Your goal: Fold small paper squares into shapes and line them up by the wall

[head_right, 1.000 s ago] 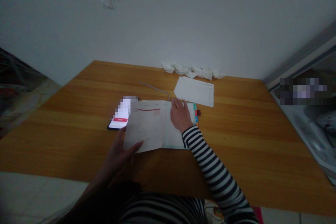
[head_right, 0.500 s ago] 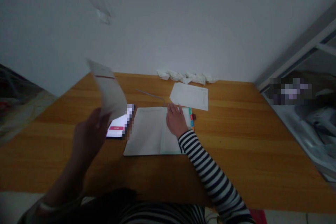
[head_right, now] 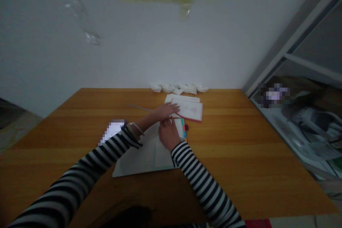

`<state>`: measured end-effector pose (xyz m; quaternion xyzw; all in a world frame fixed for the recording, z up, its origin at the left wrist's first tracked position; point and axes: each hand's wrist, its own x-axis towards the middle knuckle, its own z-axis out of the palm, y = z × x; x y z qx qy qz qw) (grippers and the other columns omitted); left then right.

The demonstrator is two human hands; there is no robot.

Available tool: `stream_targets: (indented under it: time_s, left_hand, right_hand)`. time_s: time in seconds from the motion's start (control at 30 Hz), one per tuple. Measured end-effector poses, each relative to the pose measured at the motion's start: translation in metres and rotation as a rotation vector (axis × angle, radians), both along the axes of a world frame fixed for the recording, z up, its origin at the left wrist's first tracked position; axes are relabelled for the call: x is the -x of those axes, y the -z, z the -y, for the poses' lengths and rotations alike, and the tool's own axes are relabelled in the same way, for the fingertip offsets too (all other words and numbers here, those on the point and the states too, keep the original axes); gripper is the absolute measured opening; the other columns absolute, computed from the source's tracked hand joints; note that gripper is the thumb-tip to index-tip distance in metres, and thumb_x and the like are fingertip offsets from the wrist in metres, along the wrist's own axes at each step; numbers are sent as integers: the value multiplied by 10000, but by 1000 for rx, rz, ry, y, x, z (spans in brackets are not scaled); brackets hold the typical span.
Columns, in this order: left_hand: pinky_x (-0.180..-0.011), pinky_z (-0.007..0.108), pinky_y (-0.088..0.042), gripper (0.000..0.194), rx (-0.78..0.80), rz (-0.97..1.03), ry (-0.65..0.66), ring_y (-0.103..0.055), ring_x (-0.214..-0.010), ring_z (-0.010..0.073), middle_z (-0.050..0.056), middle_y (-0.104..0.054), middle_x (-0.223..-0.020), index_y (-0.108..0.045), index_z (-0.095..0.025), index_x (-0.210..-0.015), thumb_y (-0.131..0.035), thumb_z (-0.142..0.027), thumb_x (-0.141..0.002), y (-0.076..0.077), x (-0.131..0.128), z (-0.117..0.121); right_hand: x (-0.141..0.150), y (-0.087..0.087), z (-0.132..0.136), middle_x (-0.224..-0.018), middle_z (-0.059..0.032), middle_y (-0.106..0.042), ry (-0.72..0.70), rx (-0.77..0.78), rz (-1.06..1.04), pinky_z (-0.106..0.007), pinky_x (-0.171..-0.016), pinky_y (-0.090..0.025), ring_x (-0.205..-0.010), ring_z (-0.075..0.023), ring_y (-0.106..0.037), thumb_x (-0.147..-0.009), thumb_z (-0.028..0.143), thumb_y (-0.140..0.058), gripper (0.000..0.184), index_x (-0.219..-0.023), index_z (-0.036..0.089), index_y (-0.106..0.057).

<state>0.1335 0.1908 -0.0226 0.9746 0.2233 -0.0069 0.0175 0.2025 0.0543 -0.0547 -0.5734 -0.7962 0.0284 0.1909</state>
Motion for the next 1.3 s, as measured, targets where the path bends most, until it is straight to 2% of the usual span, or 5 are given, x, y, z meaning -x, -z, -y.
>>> stream_targets:
  time_s: [0.17, 0.37, 0.5, 1.07, 1.3]
  left_hand:
    - [-1181, 466, -288, 582, 24, 19, -85, -317, -1497, 269, 215, -318, -1606, -241, -84, -1567, -351, -211, -1010, -13, 21, 24]
    - [-1169, 580, -282, 807, 38, 57, -121, -257, -1502, 394, 229, -262, -1626, -269, -124, -1569, -430, -628, -959, -10, 55, 168]
    - [-1126, 610, -352, 803, -17, -14, -238, -292, -1471, 449, 255, -298, -1604, -348, -122, -1537, -622, -527, -900, 19, 60, 231]
    - [-1094, 483, -474, 687, -67, -6, -346, -409, -1412, 416, 302, -428, -1509, -472, -47, -1446, -717, -334, -872, 15, 64, 242]
    - [-1101, 465, -465, 499, -48, 111, -322, -426, -1418, 361, 253, -495, -1487, -440, -79, -1483, -419, -248, -1013, 14, 71, 242]
  right_hand:
    - [-25, -6, 10, -1390, -149, -619, -85, 11, -191, -500, -1205, -301, -1356, -262, -502, -955, 130, -448, 417, -1340, 134, -607]
    - [-95, 1, 32, -1210, -115, -737, 238, -113, -642, -461, -1038, -495, -1141, -258, -672, -961, 248, -453, 348, -1185, 191, -713]
    - [-117, 5, 34, -1084, -115, -777, 364, -119, -902, -453, -987, -524, -1045, -267, -709, -942, 350, -484, 334, -1019, 173, -755]
    - [-125, -2, 46, -998, -104, -781, 337, 291, -1392, -354, -803, -570, -907, -218, -734, -774, 504, -696, 374, -960, 180, -722]
    - [-127, -11, 49, -899, -70, -785, 355, 411, -1337, -269, -681, -567, -757, -153, -724, -809, 455, -692, 304, -936, 180, -718]
